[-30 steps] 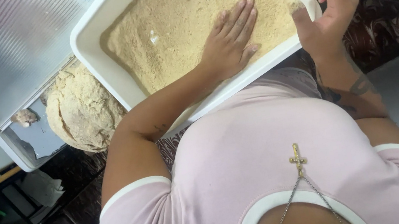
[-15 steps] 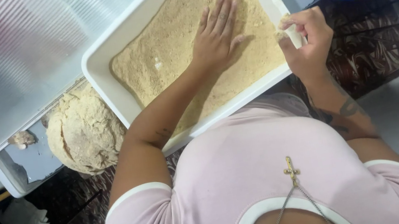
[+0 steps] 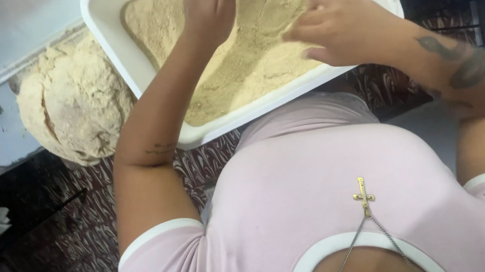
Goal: The person breads meat fillets by dipping each piece into a bowl of liquid mixture and then pressing it into a container of breadcrumbs by hand.
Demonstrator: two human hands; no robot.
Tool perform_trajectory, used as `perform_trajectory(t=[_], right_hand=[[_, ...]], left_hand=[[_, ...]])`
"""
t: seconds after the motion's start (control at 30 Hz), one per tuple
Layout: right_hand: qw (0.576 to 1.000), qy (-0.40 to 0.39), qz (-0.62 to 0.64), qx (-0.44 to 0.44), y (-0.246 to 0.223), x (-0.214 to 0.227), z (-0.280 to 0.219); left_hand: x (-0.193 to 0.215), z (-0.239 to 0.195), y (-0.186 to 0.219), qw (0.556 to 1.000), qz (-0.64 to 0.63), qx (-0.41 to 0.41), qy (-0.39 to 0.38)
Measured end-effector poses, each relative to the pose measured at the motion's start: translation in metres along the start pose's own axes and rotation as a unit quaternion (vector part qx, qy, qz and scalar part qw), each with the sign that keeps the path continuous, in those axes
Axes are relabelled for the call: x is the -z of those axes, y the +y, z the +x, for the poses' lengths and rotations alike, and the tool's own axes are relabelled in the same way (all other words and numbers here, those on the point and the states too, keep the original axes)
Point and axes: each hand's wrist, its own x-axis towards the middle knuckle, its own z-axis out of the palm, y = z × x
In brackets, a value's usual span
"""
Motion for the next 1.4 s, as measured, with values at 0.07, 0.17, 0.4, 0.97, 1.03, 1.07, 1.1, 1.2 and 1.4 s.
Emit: perform_trajectory(t=[0.07,0.17,0.4,0.97,1.03,1.07,1.1,1.2,1.4], right_hand=[[0.975,-0.174,-0.083,0.106,0.000,-0.013,0.032],[0.954,-0.249,-0.042,0.164,0.001,-0.034,0.068],[0.823,-0.470,-0.198,0.250,-0.014,-0.025,0.129],[0.689,-0.526,-0.352,0.353,-0.019,-0.022,0.141],[0.701,-0.494,-0.345,0.382,-0.014,-0.023,0.136],[0.701,-0.494,-0.346,0.380,-0.014,-0.013,0.138],[0.712,-0.498,-0.335,0.364,-0.015,-0.003,0.139],[0.753,-0.473,-0.318,0.329,-0.001,0.020,0.133],[0.927,-0.319,-0.025,0.193,0.064,0.060,0.095]], left_hand=[[0.032,-0.016,0.024,0.998,-0.035,-0.005,0.046],[0.054,-0.054,0.044,0.995,-0.045,0.009,0.092],[0.075,-0.124,0.086,0.953,-0.177,0.138,0.205],[0.058,-0.159,0.095,0.867,-0.288,0.150,0.377],[0.057,-0.157,0.095,0.867,-0.286,0.165,0.373],[0.058,-0.155,0.096,0.868,-0.287,0.163,0.372],[0.058,-0.153,0.097,0.867,-0.292,0.165,0.370],[0.058,-0.152,0.097,0.866,-0.298,0.159,0.369],[0.056,-0.147,0.095,0.865,-0.312,0.151,0.362]])
